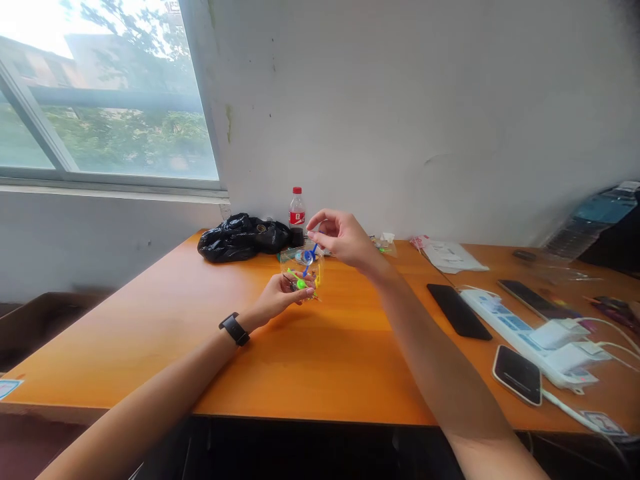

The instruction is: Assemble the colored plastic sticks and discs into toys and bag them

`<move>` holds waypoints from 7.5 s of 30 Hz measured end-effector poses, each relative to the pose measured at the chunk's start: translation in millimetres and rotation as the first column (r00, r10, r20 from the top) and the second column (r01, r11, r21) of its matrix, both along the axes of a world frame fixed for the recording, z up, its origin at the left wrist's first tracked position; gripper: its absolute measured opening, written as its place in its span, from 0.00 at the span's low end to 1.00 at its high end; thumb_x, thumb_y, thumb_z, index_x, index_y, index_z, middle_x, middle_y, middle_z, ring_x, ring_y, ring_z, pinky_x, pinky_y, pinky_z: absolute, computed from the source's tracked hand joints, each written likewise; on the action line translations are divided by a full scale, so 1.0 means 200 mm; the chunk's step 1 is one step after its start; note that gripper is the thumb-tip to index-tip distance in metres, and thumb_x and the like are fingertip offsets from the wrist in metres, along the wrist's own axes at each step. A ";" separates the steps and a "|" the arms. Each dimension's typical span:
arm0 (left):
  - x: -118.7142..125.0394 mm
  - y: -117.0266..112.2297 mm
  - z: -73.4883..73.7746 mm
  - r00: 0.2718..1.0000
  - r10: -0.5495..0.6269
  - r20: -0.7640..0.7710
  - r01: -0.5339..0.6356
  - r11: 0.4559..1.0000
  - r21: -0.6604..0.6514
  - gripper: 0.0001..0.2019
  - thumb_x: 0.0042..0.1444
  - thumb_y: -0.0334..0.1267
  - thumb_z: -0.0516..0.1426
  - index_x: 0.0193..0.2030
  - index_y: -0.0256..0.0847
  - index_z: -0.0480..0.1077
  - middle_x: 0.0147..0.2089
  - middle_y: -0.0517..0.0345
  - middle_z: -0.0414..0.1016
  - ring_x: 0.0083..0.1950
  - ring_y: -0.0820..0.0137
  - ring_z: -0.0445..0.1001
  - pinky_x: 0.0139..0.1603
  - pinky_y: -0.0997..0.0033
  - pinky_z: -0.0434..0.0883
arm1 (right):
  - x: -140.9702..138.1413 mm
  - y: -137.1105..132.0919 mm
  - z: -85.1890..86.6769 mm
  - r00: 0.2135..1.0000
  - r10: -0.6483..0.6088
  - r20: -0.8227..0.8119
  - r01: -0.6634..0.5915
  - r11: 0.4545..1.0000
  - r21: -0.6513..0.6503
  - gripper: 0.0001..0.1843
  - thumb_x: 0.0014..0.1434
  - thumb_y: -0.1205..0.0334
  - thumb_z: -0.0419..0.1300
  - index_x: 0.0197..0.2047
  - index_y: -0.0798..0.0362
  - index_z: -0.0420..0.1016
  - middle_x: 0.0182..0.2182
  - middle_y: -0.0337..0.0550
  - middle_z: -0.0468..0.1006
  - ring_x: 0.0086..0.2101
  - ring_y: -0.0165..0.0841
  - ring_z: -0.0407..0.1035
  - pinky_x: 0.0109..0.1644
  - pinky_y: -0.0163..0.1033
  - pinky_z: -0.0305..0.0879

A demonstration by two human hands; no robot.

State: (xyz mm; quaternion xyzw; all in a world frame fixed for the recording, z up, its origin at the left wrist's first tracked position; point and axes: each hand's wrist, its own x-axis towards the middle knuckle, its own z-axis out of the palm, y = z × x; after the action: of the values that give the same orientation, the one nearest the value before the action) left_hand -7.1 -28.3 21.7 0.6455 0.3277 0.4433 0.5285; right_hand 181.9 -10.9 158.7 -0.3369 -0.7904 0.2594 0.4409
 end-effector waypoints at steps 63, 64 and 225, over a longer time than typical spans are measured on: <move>0.01 0.00 0.01 0.992 0.020 0.123 -0.020 1.000 -0.005 0.25 0.55 0.43 0.73 0.55 0.36 0.75 0.46 0.47 0.84 0.44 0.60 0.83 0.49 0.58 0.78 | -0.01 -0.10 0.01 0.715 -0.154 0.682 -0.024 0.970 0.244 0.15 0.69 0.66 0.57 0.30 0.52 0.76 0.27 0.41 0.76 0.41 0.39 0.66 0.55 0.47 0.48; 0.01 0.00 0.00 0.993 0.012 0.119 -0.012 1.000 0.002 0.24 0.55 0.43 0.73 0.54 0.36 0.75 0.45 0.47 0.84 0.44 0.60 0.84 0.49 0.59 0.78 | 0.00 -0.10 0.01 0.702 -0.133 0.699 -0.028 0.976 0.214 0.18 0.72 0.61 0.56 0.28 0.52 0.76 0.26 0.41 0.75 0.42 0.40 0.66 0.56 0.49 0.48; -0.02 0.10 -0.09 0.996 -0.072 0.059 0.069 0.996 0.049 0.17 0.54 0.47 0.73 0.38 0.34 0.78 0.34 0.52 0.82 0.35 0.69 0.80 0.41 0.68 0.77 | 0.41 0.02 -0.73 0.964 0.016 -0.264 -0.134 0.889 -0.439 0.17 0.49 0.52 0.75 0.37 0.56 0.86 0.26 0.43 0.82 0.23 0.28 0.71 0.27 0.33 0.66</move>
State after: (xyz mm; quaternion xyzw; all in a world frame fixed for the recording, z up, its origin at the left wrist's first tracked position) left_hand -11.5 -7.4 2.9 0.6550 0.2779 0.4513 0.5385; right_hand 263.8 -7.8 12.8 -0.3633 -0.6580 0.4941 0.4369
